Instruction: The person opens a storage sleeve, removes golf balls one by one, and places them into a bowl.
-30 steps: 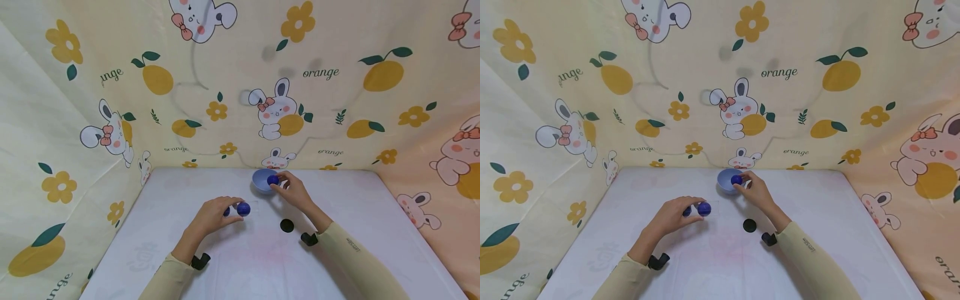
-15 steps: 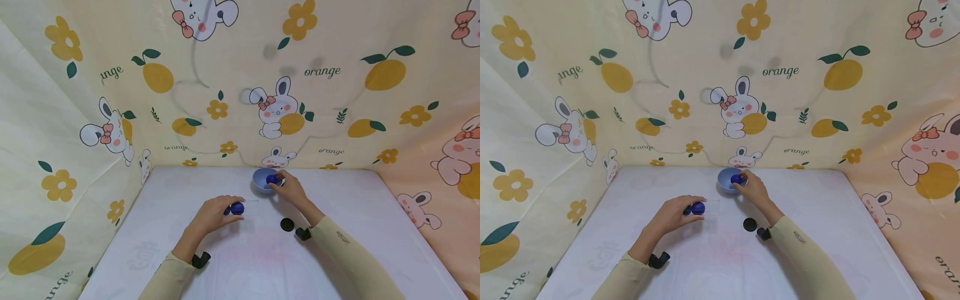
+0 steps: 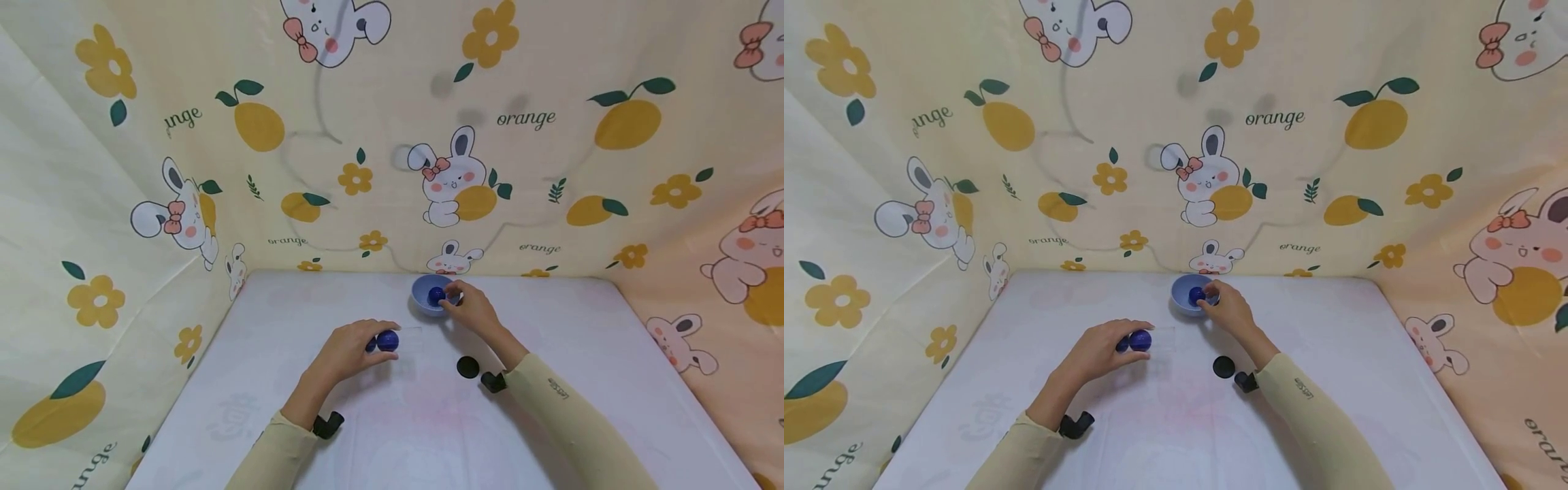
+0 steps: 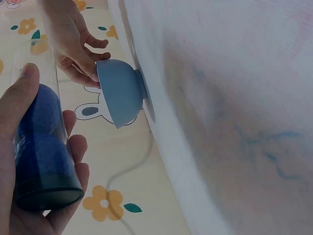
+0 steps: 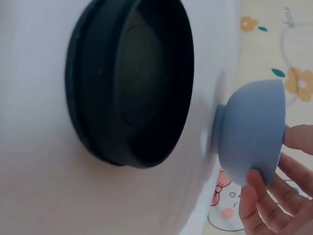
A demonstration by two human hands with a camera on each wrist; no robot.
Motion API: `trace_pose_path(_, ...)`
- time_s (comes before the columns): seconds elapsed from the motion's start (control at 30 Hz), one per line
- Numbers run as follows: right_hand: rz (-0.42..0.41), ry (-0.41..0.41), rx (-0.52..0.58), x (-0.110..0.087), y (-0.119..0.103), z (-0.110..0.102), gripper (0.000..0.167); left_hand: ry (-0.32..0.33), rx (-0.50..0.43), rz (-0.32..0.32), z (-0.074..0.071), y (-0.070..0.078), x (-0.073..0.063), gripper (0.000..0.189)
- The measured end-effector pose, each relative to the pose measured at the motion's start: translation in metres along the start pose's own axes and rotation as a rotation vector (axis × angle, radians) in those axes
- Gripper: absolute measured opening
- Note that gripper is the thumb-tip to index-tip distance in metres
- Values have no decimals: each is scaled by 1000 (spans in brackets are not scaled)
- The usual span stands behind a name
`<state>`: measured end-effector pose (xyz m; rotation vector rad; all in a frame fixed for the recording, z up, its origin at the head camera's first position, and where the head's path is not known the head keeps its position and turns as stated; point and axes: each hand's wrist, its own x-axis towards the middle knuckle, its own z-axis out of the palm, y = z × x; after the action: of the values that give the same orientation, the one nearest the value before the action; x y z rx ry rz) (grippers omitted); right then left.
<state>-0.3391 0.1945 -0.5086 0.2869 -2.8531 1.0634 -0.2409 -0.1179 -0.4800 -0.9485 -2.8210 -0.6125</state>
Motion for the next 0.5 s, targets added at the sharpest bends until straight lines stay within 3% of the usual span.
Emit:
trace_pose_path(0.13, -10, 19, 8, -5, -2, -2, 33, -14, 2, -11, 2, -1, 1, 58)
trace_pose_path(0.33, -137, 117, 72, -23, -13, -6, 34, 0, 0, 10, 2, -1, 1, 57)
trace_pose_path(0.5, -237, 82, 193, -43, -26, -8, 32, 30, -2, 29, 3, -1, 0, 55)
